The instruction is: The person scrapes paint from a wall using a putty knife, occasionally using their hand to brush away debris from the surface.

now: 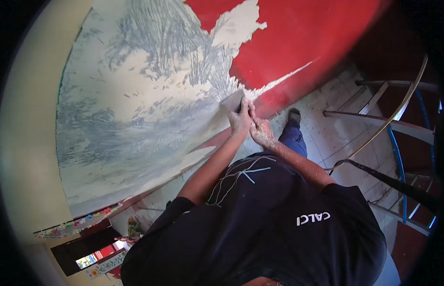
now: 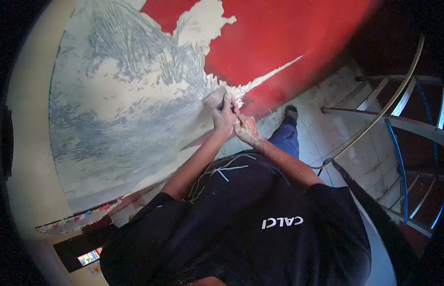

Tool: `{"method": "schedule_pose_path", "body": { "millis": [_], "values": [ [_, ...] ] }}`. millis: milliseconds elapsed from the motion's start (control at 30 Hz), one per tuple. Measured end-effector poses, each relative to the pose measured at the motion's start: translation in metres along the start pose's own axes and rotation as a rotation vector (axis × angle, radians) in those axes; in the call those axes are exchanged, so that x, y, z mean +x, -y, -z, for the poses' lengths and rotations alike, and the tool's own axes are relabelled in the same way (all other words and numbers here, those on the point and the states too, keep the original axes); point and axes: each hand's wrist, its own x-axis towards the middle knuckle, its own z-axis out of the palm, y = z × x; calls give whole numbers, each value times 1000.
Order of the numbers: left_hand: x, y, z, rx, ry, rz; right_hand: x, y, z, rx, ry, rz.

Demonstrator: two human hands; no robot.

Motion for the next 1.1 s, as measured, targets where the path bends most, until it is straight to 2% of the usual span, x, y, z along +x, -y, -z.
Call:
{"method": "schedule_pose_path", "body": {
  "millis": [33, 100, 200, 300, 333, 367, 433, 467, 533, 633, 667, 733, 767, 800, 867, 900, 933, 1033, 1067, 1100],
  "values": [
    [5, 1, -1, -1, 5, -23, 3, -2, -1, 6, -31, 39],
    [1, -25, -15, 38, -12, 9, 11, 21, 9, 43, -55, -25],
    [-2, -17, -11, 54, -16, 6, 9, 10, 9, 46, 36, -59],
    [3, -17, -19, 8, -78, -19, 11, 19, 11, 22, -13, -22],
    [0, -36, -24, 43, 10, -119, 7, 20, 11, -4, -2, -11],
    [-1, -41, -15, 244, 129, -250, 3, 23, 11, -29, 9, 0],
    [-3, -28, -20, 68, -8, -39, 14, 18, 17, 13, 82, -104],
    [-5, -22, -17, 61, -19, -33, 11, 14, 15, 33, 58, -8],
    [-5, -23, -19, 45, -19, -32, 11, 19, 11, 49, -56, 81],
    [0, -40, -20, 97, 117, -165, 19, 20, 13, 20, -61, 94],
    [-6, -40, -26, -63, 9, -9, 13, 12, 10, -7, -38, 74],
    [1, -21, -16, 14, 8, -30, 20, 14, 13, 6, -43, 55],
    [-2, -26, -18, 56, 13, -39, 11, 20, 14, 50, -48, 23],
    [-2, -28, -24, -43, -9, -50, 15, 24, 16, 91, -58, -3],
    [3, -51, -37, -19, 38, -58, 34, 25, 22, 9, -75, 40],
    [-9, -50, -30, -2, 29, -32, 19, 26, 20, -24, -52, 31],
    [-7, -45, -32, -96, 13, -38, 21, 30, 27, -15, 33, -64],
    [2, -17, -17, 45, 48, -88, 17, 21, 20, 58, -66, 77],
    [-7, -43, -35, 38, -10, -132, 20, 29, 20, 36, -114, 87],
    [-3, -66, -47, 34, 47, -162, 37, 29, 22, -5, -106, 124]
  ]
}}
